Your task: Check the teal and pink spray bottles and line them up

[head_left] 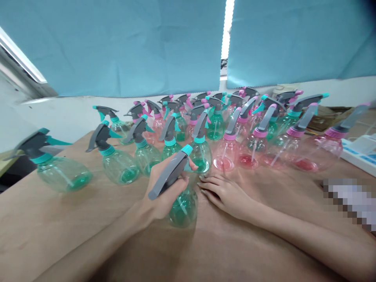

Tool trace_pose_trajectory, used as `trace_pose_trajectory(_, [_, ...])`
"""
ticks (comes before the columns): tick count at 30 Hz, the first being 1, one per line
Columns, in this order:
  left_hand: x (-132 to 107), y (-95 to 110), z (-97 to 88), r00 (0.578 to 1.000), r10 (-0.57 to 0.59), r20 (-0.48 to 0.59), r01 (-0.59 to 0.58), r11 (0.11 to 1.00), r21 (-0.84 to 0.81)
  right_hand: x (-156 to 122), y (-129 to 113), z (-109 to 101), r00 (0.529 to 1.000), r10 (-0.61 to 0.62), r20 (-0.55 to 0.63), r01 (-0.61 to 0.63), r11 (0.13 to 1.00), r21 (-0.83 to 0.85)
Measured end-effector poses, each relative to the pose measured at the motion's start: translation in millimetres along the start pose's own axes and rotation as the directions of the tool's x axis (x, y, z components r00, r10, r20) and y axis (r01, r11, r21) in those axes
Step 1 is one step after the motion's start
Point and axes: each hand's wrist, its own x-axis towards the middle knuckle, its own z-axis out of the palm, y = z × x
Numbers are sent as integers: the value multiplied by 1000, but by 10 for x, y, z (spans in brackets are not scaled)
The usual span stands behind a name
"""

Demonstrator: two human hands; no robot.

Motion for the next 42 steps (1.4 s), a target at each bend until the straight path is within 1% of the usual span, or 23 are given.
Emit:
trace_pose_trajectory(5, [6,23,5,1000,-27,11,28,999,-17,7,-12,-13,1000,5,2,-5,1000,13])
trace_pose_trajectory(11, [-14,23,3,998,-53,-14,54,998,40,4,-3,-13,1000,3,2,-3,1000,2])
trace_pose_trajectory(16, [-19,12,-19,997,-83,3,83,996,43,6,-2,-13,1000,2,-2,-2,1000,10])
trace_pose_trajectory(21, [4,8,-10,998,-60,-7,60,997,38,6,0,-5,1000,-5,-10,5,1000,16])
trace_pose_trajectory(25, [-6,49,16,996,-89,-25,90,995,48,2,-1,-7,1000,7,6,-7,1000,12])
trace_pose_trajectory(32, [-5,98,28,999,-44,-31,47,996,75,2,-4,-14,1000,9,13,-9,1000,19])
trace_pose_trajectory(36, [2,98,18,998,-61,-22,62,995,74,8,-6,-11,1000,1,-4,-1,1000,31])
trace_pose_trajectory(42, [-4,69,17,998,-53,-23,55,995,88,9,-5,-12,1000,1,-5,-1,1000,31])
